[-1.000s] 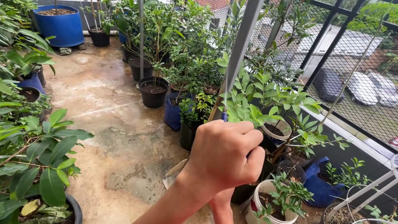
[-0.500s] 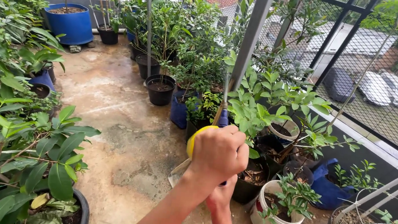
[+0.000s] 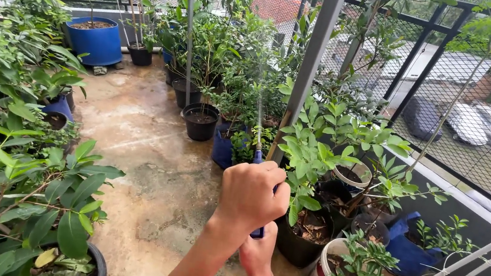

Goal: Watering several potted plants in a balcony garden using a manual pressure sprayer.

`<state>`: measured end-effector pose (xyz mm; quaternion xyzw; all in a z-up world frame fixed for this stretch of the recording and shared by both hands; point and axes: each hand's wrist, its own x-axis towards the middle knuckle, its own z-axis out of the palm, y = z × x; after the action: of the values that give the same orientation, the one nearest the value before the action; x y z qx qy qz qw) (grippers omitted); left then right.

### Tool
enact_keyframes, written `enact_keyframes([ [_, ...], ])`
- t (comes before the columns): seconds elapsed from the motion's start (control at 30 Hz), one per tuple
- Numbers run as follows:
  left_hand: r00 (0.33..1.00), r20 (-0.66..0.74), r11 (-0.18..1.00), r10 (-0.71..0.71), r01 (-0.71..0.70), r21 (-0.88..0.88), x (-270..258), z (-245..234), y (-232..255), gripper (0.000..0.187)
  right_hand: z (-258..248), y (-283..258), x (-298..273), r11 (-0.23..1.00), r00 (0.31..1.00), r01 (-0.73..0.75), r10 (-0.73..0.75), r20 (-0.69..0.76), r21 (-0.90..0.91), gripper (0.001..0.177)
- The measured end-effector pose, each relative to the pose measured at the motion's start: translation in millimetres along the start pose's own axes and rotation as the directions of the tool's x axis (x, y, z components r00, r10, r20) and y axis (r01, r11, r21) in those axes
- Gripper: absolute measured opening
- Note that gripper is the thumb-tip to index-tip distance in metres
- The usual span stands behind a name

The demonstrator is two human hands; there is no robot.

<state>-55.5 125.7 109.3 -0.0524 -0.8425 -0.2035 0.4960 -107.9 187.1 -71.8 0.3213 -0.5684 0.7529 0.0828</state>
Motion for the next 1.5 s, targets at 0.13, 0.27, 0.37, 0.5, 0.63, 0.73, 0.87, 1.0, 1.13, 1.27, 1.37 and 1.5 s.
enact_keyframes([
  [0.13,0.999,-0.031,1.0,0.018,-0.018,-0.025,9.7,-3.9,19.0,0.018,-12.4,-6.3,0.7,1.0,1.0,-0.015,0.015,0.011,0.006,0.015],
  [0.27,0.997,-0.06,0.998,0.043,-0.045,-0.042,17.5,-11.0,38.6,0.019,-28.6,-5.4,0.9,1.0,1.0,-0.013,0.013,0.024,0.017,0.033],
  [0.37,0.997,-0.065,0.997,0.045,-0.049,-0.061,19.5,-11.5,46.4,0.019,-44.4,11.9,0.7,0.999,1.0,-0.009,0.01,0.03,-0.039,0.045],
  [0.5,0.993,-0.082,0.989,0.084,-0.093,-0.113,26.8,-8.0,42.0,0.02,-52.7,28.0,14.2,0.99,1.0,-0.001,0.005,0.028,-0.144,0.055],
  [0.63,0.999,-0.034,0.993,0.027,-0.031,-0.118,34.7,-5.3,18.7,0.021,-41.0,40.7,36.5,0.983,1.0,-0.011,0.016,0.024,-0.185,0.051],
  [0.73,0.996,-0.067,0.99,0.05,-0.059,-0.131,47.7,-5.9,-12.1,0.02,-21.2,54.6,53.4,0.984,1.0,-0.009,0.011,0.011,-0.177,0.054],
  [0.87,0.998,-0.05,0.987,0.042,-0.049,-0.153,60.1,-15.3,-50.6,0.019,21.7,54.4,76.8,0.984,1.0,0.009,-0.011,-0.008,-0.179,0.059],
  [1.0,0.998,-0.033,0.979,0.053,-0.059,-0.195,62.6,-21.9,-82.5,0.018,53.6,71.5,87.9,0.977,0.999,0.03,-0.038,-0.035,-0.213,0.057],
  [1.13,0.998,-0.042,0.982,0.048,-0.055,-0.183,61.3,-15.6,-117.8,0.018,73.8,89.6,87.3,0.968,0.998,0.034,-0.048,-0.051,-0.247,0.055],
  [1.27,0.999,0.008,0.988,-0.043,0.044,-0.147,59.1,-3.3,-151.9,0.018,93.0,89.3,93.0,0.968,0.997,0.041,-0.058,-0.059,-0.247,0.052],
  [1.37,0.993,0.049,0.988,-0.103,0.108,-0.106,52.3,8.6,-174.1,0.019,109.3,86.1,100.7,0.987,0.997,0.029,-0.04,-0.067,-0.158,0.047],
  [1.5,0.992,0.033,0.989,-0.122,0.125,-0.085,45.3,29.4,-195.3,0.02,112.7,89.3,110.5,0.995,0.999,0.003,-0.006,-0.033,-0.099,0.033],
])
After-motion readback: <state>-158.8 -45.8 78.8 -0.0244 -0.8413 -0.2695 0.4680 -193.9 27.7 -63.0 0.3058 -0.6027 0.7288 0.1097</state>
